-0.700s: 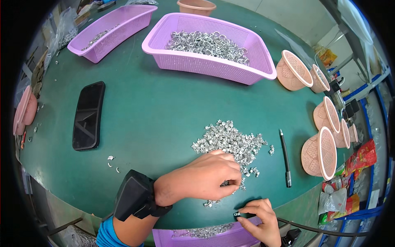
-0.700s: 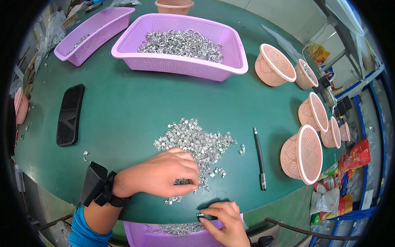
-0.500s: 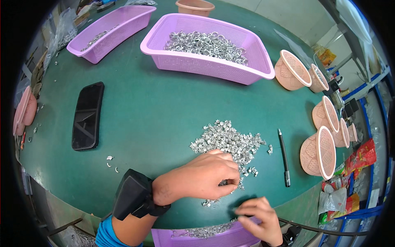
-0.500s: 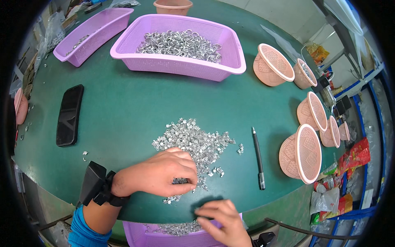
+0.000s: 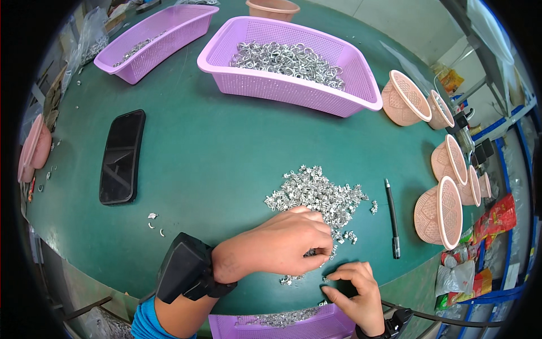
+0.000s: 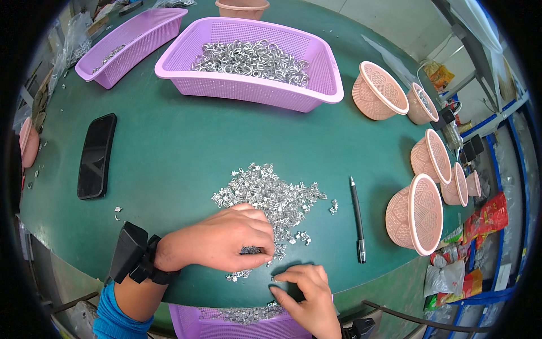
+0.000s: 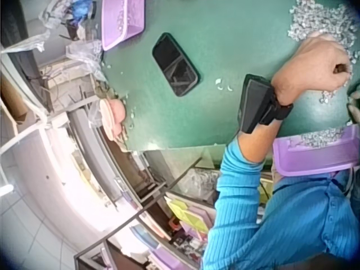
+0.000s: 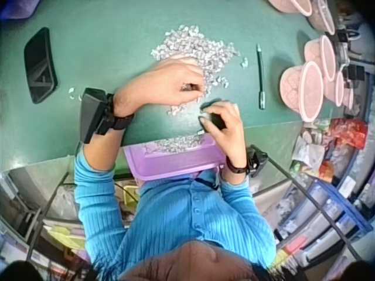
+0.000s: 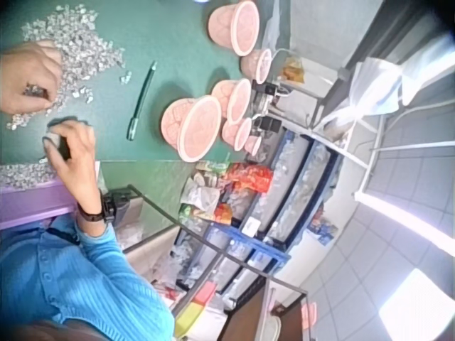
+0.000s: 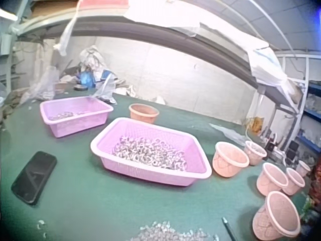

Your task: Sorting and inspecting small metal components on a workspace.

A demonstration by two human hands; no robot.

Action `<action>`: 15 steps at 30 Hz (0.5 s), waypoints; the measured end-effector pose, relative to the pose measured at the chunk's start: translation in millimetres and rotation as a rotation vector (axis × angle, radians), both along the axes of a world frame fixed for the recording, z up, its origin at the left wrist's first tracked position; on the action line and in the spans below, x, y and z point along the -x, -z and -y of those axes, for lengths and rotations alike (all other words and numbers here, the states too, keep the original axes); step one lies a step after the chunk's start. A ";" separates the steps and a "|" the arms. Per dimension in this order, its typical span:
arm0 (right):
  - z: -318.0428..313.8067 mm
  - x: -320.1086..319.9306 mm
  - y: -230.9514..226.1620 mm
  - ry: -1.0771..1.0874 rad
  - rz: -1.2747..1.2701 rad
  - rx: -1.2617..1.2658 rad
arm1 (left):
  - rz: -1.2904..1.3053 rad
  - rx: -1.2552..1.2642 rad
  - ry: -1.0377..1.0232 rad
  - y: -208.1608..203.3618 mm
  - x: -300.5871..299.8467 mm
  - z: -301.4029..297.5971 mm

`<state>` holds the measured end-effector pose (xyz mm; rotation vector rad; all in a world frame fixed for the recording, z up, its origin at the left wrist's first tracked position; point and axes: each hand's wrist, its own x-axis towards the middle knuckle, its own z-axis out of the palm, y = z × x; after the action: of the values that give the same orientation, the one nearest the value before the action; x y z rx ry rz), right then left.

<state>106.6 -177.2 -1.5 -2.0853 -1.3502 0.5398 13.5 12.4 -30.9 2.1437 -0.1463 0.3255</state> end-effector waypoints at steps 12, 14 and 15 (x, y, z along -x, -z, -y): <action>7.8 1.6 -6.1 -0.115 -0.016 -0.004 | 0.008 -0.008 0.001 -0.5 0.4 -0.1; 8.7 0.1 -8.2 -0.145 -0.058 -0.026 | 0.016 -0.007 -0.001 -0.4 0.3 0.2; 9.0 -1.7 -9.1 -0.218 -0.090 -0.037 | 0.009 -0.003 -0.001 -0.5 -0.1 0.4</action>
<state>108.3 -186.2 7.6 -1.8730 -1.5319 0.6856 13.6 12.0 -30.4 2.1459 -0.1508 0.3365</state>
